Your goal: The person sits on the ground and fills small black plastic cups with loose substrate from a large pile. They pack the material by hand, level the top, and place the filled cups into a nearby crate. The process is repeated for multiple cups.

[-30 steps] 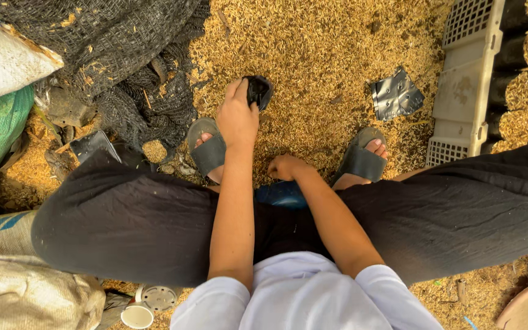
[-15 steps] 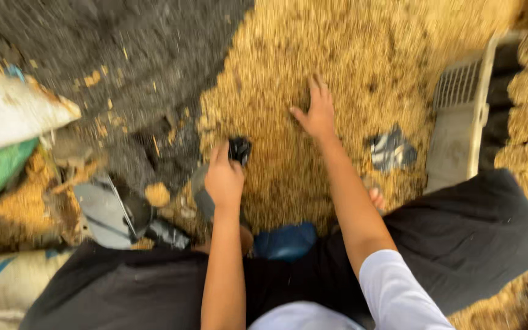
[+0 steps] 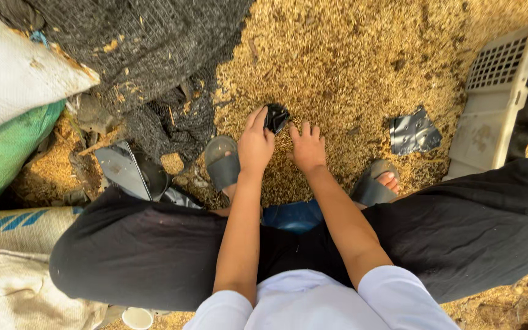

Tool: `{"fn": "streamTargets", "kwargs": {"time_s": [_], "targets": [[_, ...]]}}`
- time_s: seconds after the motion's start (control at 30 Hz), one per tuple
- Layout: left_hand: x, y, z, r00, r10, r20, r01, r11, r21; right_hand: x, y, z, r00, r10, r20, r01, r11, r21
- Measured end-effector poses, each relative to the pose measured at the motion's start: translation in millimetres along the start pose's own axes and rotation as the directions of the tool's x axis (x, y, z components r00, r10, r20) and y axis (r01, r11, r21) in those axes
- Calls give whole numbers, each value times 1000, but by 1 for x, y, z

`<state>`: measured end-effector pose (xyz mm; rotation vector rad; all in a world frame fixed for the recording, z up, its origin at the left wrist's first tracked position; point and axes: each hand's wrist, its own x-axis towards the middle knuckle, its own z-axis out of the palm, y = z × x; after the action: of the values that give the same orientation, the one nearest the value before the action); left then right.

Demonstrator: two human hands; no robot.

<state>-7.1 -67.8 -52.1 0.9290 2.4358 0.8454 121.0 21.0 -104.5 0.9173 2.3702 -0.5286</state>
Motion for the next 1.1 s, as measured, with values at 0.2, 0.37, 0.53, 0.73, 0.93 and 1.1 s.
{"fn": "streamTargets", "kwargs": {"time_s": [0.2, 0.37, 0.53, 0.73, 0.93, 1.1], "targets": [[-3, 19, 8, 995, 95, 37, -98, 990, 104, -5, 35, 25, 978, 140, -156, 7, 721, 693], [-10, 37, 20, 987, 105, 124, -136, 950, 282, -4, 63, -31, 938, 102, 331, -325, -75, 943], [-9, 41, 25, 972, 214, 92, -232, 934, 272, -23, 47, -74, 958, -116, 262, -285, -321, 903], [-21, 33, 21, 983, 159, 96, -159, 987, -15, -30, 22, -70, 981, 103, 163, -90, -504, 859], [-23, 15, 18, 989, 120, 81, -105, 980, -168, -26, 23, -56, 994, -30, 106, -107, -478, 872], [-25, 5, 18, 993, 114, 34, -105, 975, -195, -35, 15, -52, 986, 32, -167, 133, 463, 876]]}}
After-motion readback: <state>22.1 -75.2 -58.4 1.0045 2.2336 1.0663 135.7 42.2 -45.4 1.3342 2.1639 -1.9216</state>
